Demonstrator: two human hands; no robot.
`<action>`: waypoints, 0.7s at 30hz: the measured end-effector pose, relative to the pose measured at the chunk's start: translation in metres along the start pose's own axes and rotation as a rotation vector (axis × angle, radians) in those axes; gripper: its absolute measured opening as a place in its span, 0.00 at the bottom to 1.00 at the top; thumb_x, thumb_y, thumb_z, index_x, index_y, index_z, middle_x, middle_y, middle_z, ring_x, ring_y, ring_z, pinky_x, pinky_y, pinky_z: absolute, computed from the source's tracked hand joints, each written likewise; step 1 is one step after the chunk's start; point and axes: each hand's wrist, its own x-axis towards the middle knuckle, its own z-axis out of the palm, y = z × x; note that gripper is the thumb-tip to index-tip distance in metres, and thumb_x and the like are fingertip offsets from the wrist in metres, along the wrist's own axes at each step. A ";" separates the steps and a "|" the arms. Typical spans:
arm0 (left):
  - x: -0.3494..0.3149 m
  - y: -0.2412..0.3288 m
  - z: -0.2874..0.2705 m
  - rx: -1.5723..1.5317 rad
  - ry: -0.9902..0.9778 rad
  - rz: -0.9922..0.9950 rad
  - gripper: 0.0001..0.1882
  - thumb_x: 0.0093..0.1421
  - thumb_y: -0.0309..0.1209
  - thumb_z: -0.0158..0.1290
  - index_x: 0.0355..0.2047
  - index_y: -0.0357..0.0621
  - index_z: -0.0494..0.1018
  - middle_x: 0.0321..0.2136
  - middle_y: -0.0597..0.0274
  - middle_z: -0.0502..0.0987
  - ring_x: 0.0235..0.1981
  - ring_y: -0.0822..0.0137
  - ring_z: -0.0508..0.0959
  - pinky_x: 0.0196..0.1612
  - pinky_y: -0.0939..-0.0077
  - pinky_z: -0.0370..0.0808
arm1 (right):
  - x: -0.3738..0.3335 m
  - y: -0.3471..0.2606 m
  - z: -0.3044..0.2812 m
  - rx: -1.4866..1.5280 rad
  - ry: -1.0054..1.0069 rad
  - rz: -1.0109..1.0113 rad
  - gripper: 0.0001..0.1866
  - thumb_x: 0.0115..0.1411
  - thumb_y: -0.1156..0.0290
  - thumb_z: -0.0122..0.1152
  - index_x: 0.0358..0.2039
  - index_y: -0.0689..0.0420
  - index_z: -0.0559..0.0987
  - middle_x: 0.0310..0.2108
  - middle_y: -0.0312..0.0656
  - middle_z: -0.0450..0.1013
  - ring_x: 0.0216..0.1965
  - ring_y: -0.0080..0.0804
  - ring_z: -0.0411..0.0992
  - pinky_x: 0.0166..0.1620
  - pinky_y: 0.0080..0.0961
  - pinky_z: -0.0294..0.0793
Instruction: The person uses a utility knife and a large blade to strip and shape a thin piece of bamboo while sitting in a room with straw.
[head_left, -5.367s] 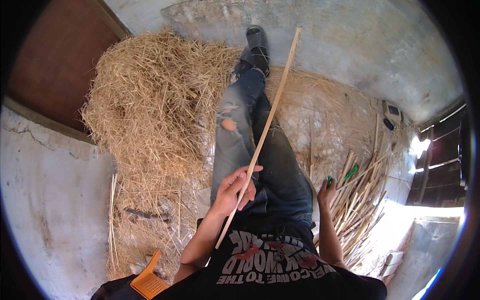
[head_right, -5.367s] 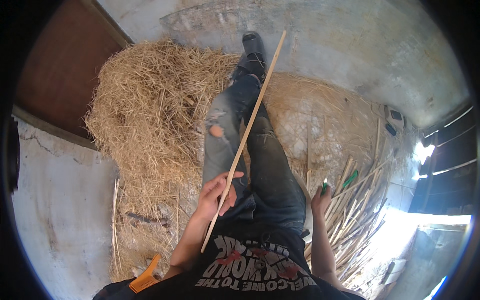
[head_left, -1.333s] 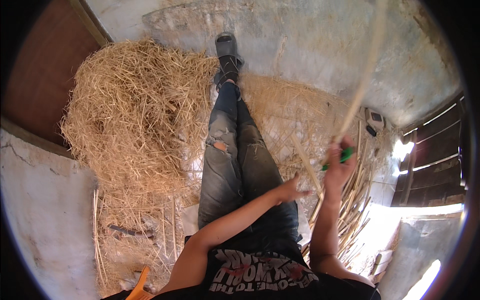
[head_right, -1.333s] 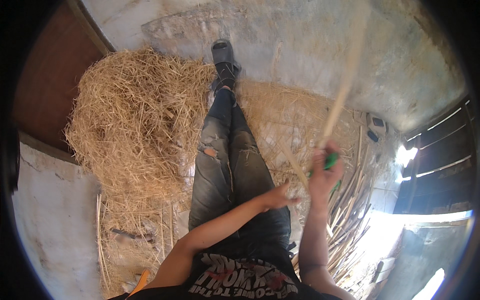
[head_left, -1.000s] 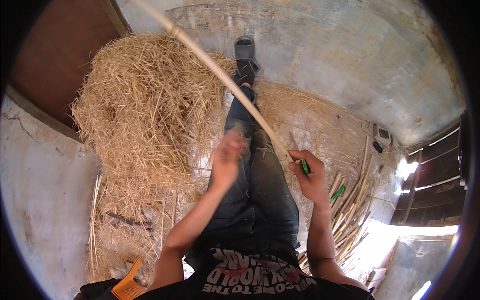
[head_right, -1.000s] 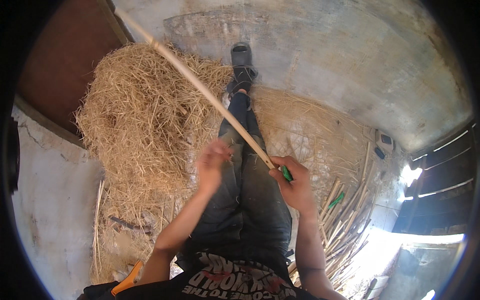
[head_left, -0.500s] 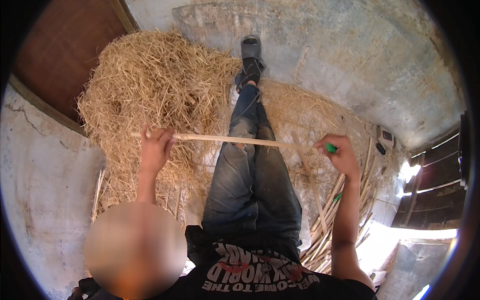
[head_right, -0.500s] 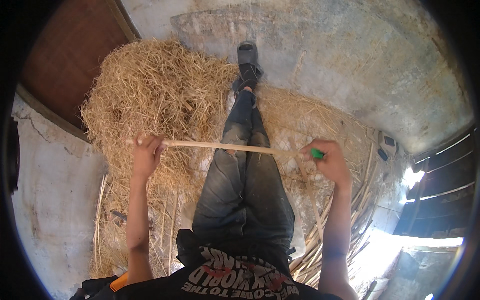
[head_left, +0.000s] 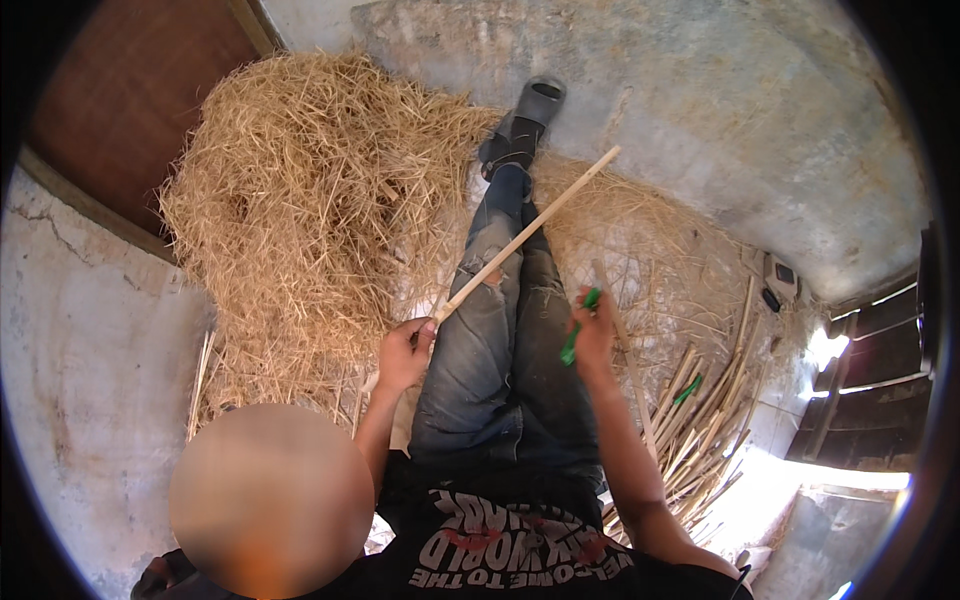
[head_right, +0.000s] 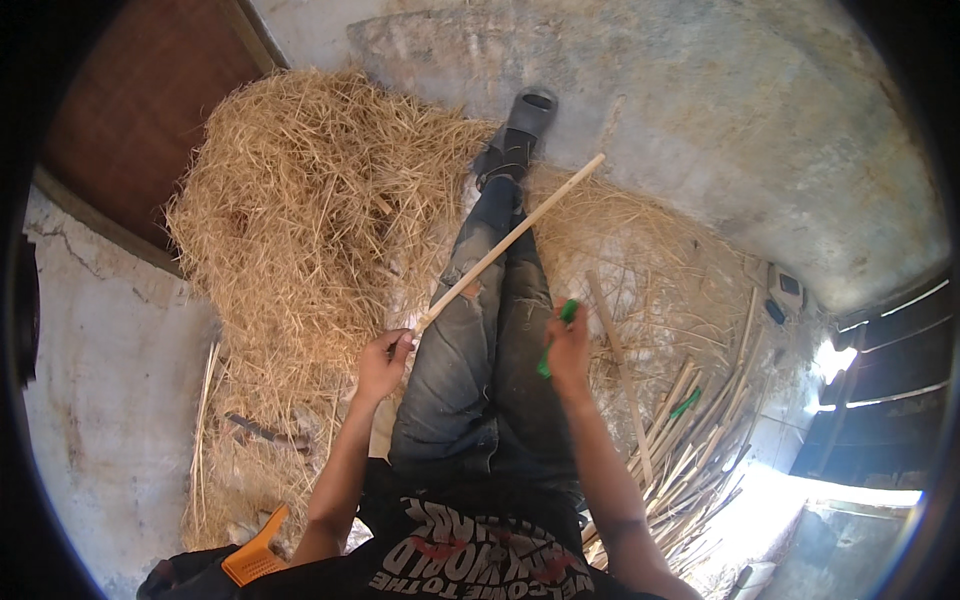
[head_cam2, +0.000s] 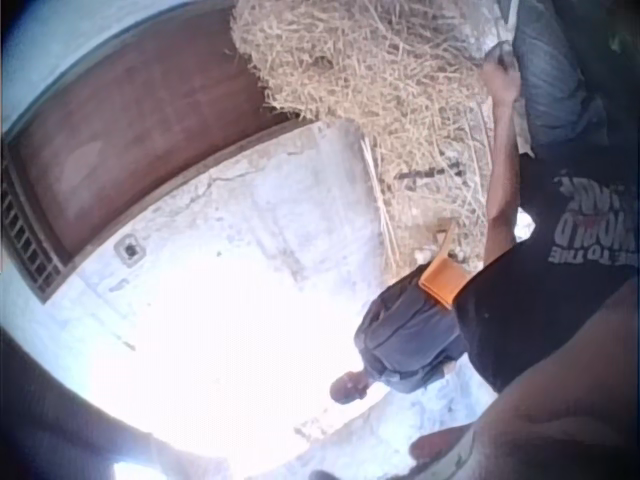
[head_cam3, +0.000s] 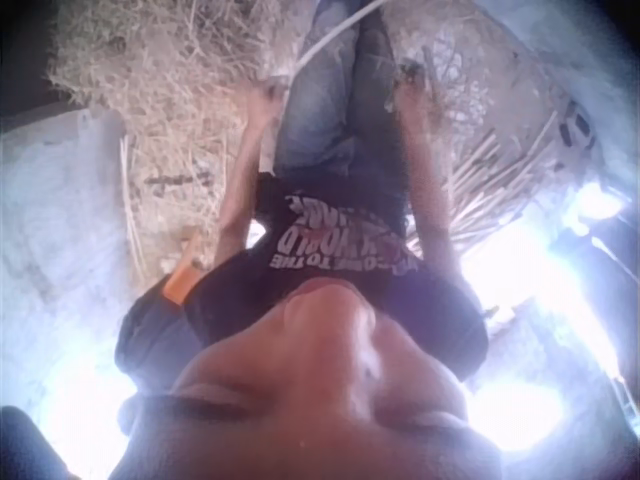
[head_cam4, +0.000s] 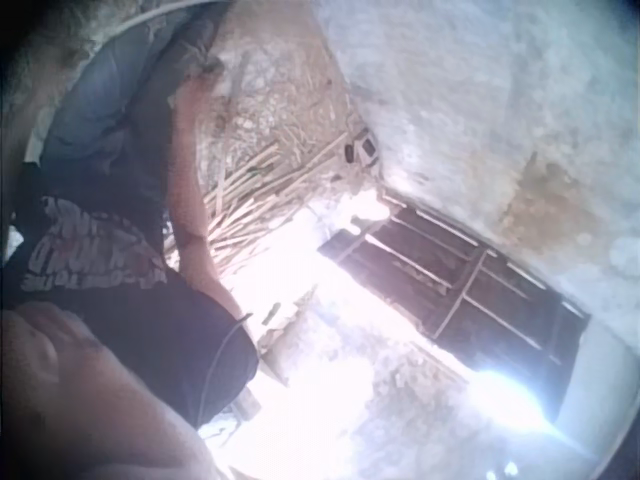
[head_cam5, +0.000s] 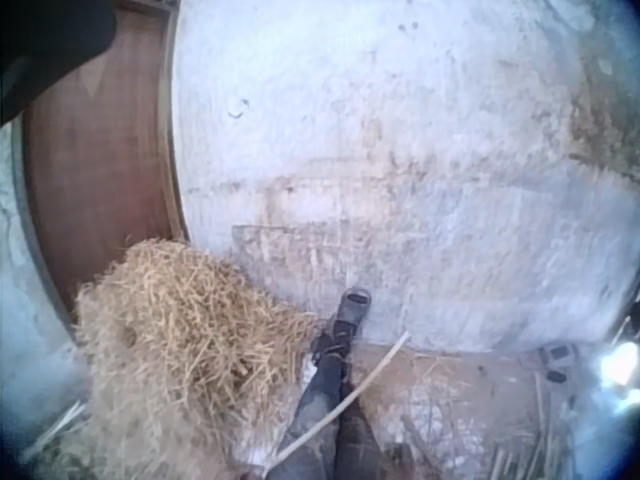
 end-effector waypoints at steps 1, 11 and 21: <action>0.000 0.000 0.008 -0.111 0.008 -0.001 0.14 0.68 0.36 0.55 0.42 0.37 0.81 0.26 0.54 0.81 0.26 0.67 0.80 0.34 0.72 0.75 | -0.011 0.001 0.012 0.041 -0.036 0.039 0.17 0.65 0.76 0.54 0.54 0.58 0.70 0.37 0.36 0.69 0.26 0.21 0.66 0.30 0.18 0.67; 0.006 -0.007 0.033 0.021 -0.093 -0.096 0.15 0.65 0.33 0.55 0.48 0.40 0.80 0.29 0.48 0.82 0.30 0.62 0.81 0.38 0.70 0.75 | -0.027 -0.029 0.026 0.202 -0.270 0.082 0.28 0.69 0.73 0.53 0.68 0.58 0.63 0.34 0.35 0.70 0.28 0.18 0.66 0.33 0.16 0.67; 0.001 0.006 0.037 0.209 -0.027 -0.014 0.16 0.63 0.32 0.56 0.50 0.44 0.80 0.31 0.46 0.79 0.32 0.49 0.81 0.38 0.59 0.76 | -0.026 -0.045 0.012 0.512 -0.497 0.260 0.29 0.71 0.57 0.45 0.66 0.63 0.66 0.30 0.39 0.70 0.26 0.24 0.65 0.37 0.25 0.66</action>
